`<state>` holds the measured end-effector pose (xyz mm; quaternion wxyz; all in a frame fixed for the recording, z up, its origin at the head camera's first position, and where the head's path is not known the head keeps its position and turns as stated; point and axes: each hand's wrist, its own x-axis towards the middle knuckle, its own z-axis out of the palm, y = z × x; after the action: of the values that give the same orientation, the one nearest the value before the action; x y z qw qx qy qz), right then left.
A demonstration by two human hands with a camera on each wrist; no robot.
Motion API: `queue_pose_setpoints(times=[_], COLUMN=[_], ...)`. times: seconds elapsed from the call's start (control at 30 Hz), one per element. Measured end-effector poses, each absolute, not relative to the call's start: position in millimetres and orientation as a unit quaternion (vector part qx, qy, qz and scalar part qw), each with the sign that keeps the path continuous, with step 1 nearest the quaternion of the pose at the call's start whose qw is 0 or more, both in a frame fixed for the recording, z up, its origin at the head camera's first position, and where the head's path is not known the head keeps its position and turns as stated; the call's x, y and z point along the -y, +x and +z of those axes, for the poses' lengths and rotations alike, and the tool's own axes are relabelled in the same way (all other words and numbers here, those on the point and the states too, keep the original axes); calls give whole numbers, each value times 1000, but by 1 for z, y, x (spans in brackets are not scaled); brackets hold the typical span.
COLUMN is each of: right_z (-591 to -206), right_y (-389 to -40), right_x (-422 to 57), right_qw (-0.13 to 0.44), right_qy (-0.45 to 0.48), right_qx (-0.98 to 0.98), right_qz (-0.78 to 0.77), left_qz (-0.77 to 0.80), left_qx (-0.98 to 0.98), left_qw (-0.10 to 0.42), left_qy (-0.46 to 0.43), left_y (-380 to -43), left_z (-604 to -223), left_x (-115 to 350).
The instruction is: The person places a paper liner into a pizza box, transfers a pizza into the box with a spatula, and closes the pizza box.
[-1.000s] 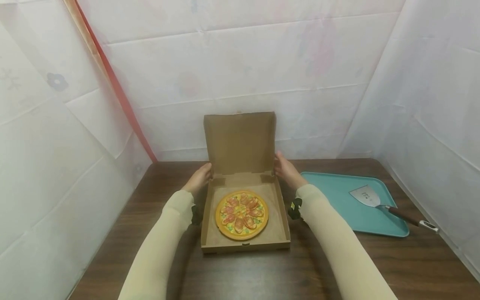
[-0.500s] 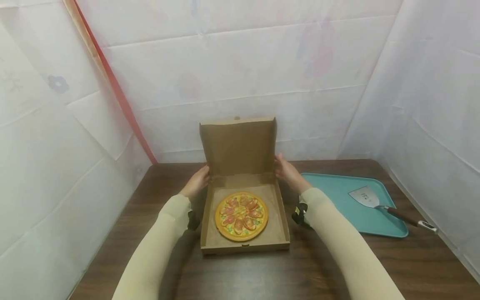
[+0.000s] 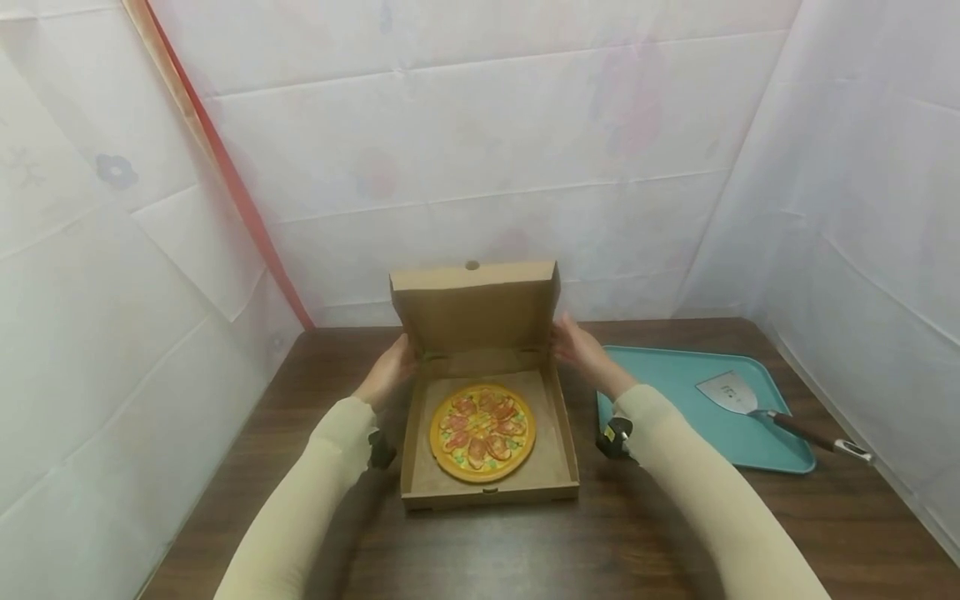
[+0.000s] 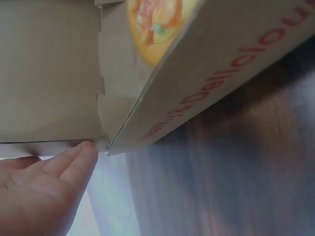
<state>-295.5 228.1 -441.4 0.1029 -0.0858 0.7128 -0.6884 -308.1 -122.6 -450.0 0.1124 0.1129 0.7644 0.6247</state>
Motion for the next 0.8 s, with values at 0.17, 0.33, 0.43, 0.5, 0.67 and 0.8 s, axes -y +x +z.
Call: queue_pose_setpoints(times=[0.17, 0.33, 0.43, 0.5, 0.67, 0.8], right_z=[-440, -440, -442, -443, -443, -444], right_y=[-288, -280, -277, -275, -269, -264], right_x=[-229, -232, -233, -234, -235, -234], right_qw=[109, 113, 111, 112, 117, 106], right_qy=[-88, -100, -113, -116, -115, -128], right_qx=[-721, -731, -735, -736, -745, -743], right_qz=[-679, -666, -660, -657, -647, -648], left_qz=[616, 622, 625, 631, 643, 647], left_qx=[-773, -763, -759, -752, -738, -731], left_qw=[119, 142, 146, 145, 141, 139], left_qy=[98, 101, 108, 121, 150, 167], left_y=[-301, -295, -292, -290, -287, -282], left_z=[-448, -448, -449, -452, -457, -458], left_x=[125, 127, 128, 128, 131, 132])
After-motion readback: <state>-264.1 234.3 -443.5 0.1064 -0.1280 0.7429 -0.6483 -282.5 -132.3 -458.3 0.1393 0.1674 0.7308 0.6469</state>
